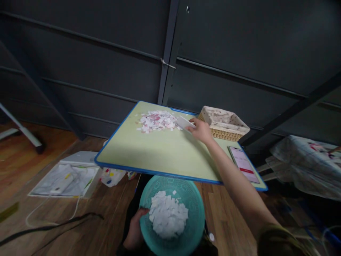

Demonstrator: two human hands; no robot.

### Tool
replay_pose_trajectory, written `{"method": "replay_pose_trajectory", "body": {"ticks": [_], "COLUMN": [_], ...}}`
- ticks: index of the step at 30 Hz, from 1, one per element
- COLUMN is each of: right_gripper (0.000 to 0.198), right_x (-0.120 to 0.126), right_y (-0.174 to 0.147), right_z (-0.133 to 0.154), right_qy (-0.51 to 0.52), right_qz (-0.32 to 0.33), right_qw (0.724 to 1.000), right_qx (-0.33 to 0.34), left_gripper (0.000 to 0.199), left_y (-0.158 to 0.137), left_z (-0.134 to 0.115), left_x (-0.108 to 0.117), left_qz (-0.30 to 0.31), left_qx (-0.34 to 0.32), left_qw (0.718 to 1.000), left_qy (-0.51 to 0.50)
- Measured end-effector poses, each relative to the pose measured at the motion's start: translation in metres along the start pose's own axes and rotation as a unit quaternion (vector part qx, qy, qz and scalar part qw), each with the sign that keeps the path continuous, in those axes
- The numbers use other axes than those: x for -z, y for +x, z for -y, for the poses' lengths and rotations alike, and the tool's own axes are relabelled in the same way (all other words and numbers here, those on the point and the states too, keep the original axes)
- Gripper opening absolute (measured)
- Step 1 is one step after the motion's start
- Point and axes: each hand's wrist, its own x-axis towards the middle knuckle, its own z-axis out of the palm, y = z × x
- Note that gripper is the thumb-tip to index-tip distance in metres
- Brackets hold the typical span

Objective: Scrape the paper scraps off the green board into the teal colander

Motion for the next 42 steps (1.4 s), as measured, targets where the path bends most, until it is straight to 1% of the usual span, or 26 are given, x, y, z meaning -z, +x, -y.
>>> {"method": "replay_pose_trajectory", "body": {"ticks": [2, 4, 7, 10, 13, 17, 22, 25, 29, 31, 35, 38, 42], "right_gripper": [0.028, 0.028, 0.031, 0.032, 0.035, 0.035, 0.039, 0.039, 0.040, 0.039, 0.040, 0.039, 0.035], "right_x": [-0.008, -0.012, -0.014, -0.012, -0.011, -0.010, -0.007, -0.006, -0.007, -0.008, -0.009, -0.010, -0.015], "right_y": [-0.004, -0.008, -0.011, -0.011, -0.011, -0.009, -0.007, -0.005, -0.003, -0.002, 0.000, -0.001, -0.003], "right_z": [-0.003, -0.007, -0.013, -0.018, -0.021, -0.022, -0.023, -0.024, -0.026, -0.027, -0.029, -0.025, -0.017], "right_qy": [0.055, 0.089, 0.124, 0.158, 0.177, 0.182, 0.194, 0.214, 0.249, 0.259, 0.288, 0.294, 0.299], "right_qz": [-0.026, -0.067, -0.121, -0.137, -0.127, -0.096, -0.107, -0.094, -0.096, -0.087, -0.081, -0.091, -0.073], "right_qw": [0.998, 0.992, 0.981, 0.974, 0.974, 0.978, 0.974, 0.972, 0.963, 0.961, 0.954, 0.951, 0.951], "right_qx": [-0.030, -0.063, -0.089, -0.082, -0.060, -0.040, -0.038, -0.027, -0.035, -0.030, -0.022, -0.032, -0.012], "left_gripper": [0.007, 0.009, 0.030, 0.044, 0.046, 0.050, 0.052, 0.050, 0.043, 0.040, 0.044, 0.045, 0.037], "left_y": [-0.004, -0.008, -0.012, -0.011, -0.007, -0.001, 0.003, 0.005, 0.008, 0.008, 0.007, 0.005, 0.000], "left_z": [-0.005, -0.009, -0.010, -0.005, 0.003, 0.009, 0.009, 0.008, 0.008, 0.008, 0.008, 0.007, 0.007], "left_x": [-0.010, -0.020, -0.032, -0.039, -0.040, -0.034, -0.025, -0.023, -0.021, -0.021, -0.021, -0.023, -0.027], "left_qz": [-0.012, -0.014, 0.004, 0.025, 0.033, 0.062, 0.084, 0.087, 0.086, 0.085, 0.085, 0.081, 0.081], "left_qx": [-0.021, -0.029, -0.024, -0.042, -0.039, -0.026, -0.050, -0.048, -0.049, -0.051, -0.048, -0.047, -0.049], "left_qw": [1.000, 0.999, 0.999, 0.997, 0.998, 0.997, 0.995, 0.995, 0.995, 0.995, 0.995, 0.996, 0.995], "left_qy": [0.009, -0.011, -0.045, -0.052, -0.038, -0.024, -0.023, -0.014, -0.004, -0.004, -0.014, -0.009, 0.011]}}
